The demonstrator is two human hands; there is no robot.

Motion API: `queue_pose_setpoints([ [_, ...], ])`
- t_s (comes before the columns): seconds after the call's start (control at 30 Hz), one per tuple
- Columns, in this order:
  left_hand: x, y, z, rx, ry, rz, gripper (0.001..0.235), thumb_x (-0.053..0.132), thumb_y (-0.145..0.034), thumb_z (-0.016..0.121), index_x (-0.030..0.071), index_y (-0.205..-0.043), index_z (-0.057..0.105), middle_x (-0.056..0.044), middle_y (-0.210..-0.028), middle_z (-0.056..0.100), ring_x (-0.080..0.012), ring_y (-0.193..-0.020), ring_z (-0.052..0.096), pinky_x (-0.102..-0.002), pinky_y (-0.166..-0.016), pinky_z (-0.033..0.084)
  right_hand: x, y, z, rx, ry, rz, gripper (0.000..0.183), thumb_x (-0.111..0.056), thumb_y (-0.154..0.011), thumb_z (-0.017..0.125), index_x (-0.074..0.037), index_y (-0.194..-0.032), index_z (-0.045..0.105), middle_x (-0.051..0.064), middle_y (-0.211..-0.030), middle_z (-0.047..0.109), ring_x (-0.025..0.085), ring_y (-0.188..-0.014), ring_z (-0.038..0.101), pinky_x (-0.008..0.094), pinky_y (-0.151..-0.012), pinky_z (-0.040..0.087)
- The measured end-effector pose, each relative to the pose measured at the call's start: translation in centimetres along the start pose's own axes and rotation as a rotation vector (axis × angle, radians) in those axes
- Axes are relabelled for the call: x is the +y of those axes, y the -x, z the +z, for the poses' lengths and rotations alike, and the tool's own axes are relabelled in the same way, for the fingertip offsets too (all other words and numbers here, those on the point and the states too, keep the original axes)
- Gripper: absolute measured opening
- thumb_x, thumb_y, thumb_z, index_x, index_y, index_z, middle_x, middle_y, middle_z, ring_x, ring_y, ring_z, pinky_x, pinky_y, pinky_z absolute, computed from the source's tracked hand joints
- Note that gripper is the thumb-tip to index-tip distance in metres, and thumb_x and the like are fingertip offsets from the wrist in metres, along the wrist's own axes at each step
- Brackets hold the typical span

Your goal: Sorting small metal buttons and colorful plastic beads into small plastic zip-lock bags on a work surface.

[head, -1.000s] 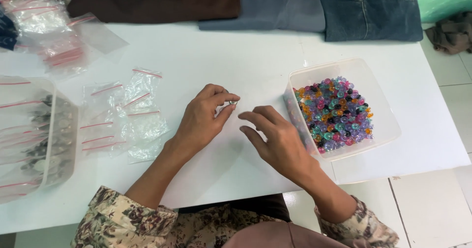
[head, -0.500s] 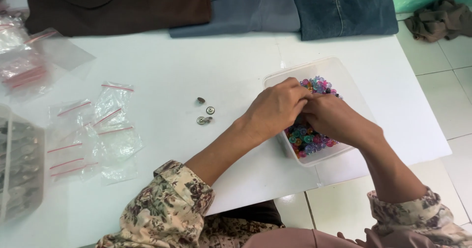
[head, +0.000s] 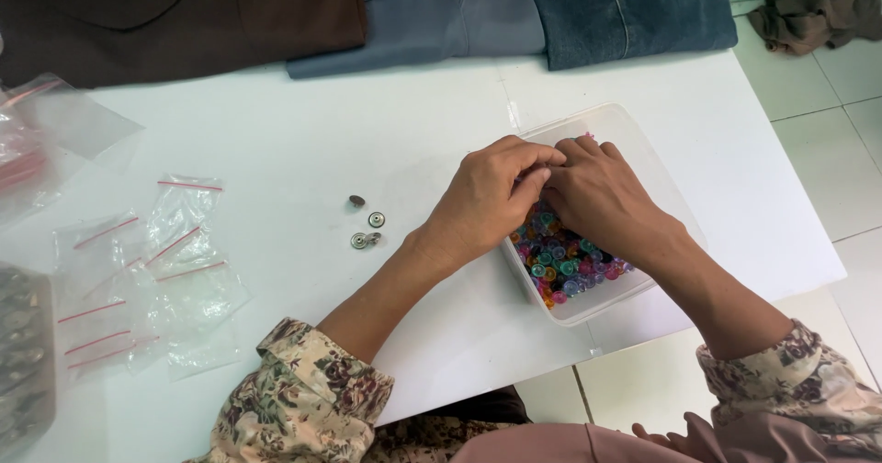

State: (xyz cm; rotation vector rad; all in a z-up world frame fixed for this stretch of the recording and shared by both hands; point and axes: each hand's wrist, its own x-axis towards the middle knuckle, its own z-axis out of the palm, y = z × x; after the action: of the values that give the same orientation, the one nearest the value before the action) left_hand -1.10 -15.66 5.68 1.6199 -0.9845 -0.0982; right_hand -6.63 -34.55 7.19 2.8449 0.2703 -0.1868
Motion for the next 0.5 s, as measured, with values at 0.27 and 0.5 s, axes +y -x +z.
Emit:
queue_pose_setpoints([
  [0.27,0.2,0.4,-0.7,-0.016,0.070,-0.014,0.021,0.005,-0.100,0.057,-0.004,-0.117,0.066,-0.017,-0.094,0.069,-0.0196,-0.079,0.076,-0.029,-0.067,0.065,-1.0,0.3,-0.1,-0.027,0.040,0.074,0.021,-0.034,-0.094,0.067,-0.017,-0.099,0.079,0.001,-0.092,0.060,0.022,-0.098,0.057,0.036,-0.084,0.045],
  [0.5,0.1,0.4,-0.7,-0.004,0.103,-0.013,0.022,0.004,-0.100,0.057,-0.005,-0.119,0.065,-0.019,-0.097,0.068,-0.0229,-0.083,0.076,-0.030,-0.069,0.066,-0.9,0.5,-1.1,-0.055,-0.080,0.123,0.022,-0.035,-0.093,0.068,-0.018,-0.098,0.081,0.003,-0.090,0.062,0.022,-0.098,0.059,0.036,-0.083,0.047],
])
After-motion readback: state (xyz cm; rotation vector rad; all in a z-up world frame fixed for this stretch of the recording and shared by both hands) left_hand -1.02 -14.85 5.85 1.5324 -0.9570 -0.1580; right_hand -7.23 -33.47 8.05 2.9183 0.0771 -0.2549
